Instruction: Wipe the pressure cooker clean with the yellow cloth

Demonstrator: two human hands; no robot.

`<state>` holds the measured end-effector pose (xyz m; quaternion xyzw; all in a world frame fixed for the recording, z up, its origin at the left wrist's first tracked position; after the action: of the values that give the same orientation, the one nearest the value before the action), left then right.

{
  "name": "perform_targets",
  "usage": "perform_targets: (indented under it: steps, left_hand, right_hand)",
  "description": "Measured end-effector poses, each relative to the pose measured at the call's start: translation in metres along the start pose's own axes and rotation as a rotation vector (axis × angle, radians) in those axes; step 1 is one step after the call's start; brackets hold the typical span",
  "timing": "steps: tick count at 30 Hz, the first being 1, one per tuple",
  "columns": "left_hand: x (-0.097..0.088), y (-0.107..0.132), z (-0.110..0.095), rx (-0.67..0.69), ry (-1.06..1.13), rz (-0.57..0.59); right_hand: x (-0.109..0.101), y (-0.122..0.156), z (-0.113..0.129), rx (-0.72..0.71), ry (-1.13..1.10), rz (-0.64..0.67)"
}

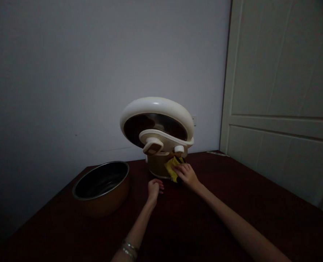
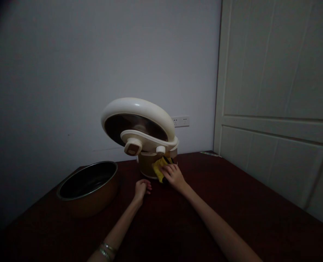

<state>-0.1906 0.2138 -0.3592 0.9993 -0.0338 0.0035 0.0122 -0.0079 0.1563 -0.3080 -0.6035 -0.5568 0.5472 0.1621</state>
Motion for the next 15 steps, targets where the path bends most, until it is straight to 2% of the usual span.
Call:
perform_targets:
  steps: [3,7,11,15]
  left_hand:
    - [-0.001,-0.001,0.0,0.009,0.075,-0.015]
    - [-0.01,-0.005,-0.002,0.026,0.144,-0.059]
    - [-0.025,-0.013,0.0,0.035,0.217,-0.158]
    - [-0.034,-0.019,0.004,0.026,0.277,-0.246]
  right_hand:
    - [0.023,-0.012,0.011,-0.149,0.051,0.133]
    - [0.05,-0.01,0.02,-0.299,0.05,0.314]
    - [0.061,-0.023,0.021,-0.304,0.031,0.333]
    - [0.081,-0.073,0.031,-0.255,0.003,0.336]
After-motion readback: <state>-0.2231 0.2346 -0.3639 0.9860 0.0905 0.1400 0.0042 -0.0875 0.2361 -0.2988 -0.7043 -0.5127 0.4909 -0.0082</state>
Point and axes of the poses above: each hand's wrist, its own y-axis away from the middle knuckle, its own x-axis out of the palm, z = x × y, the point moved 3 cm from there along -y, towards the middle knuckle
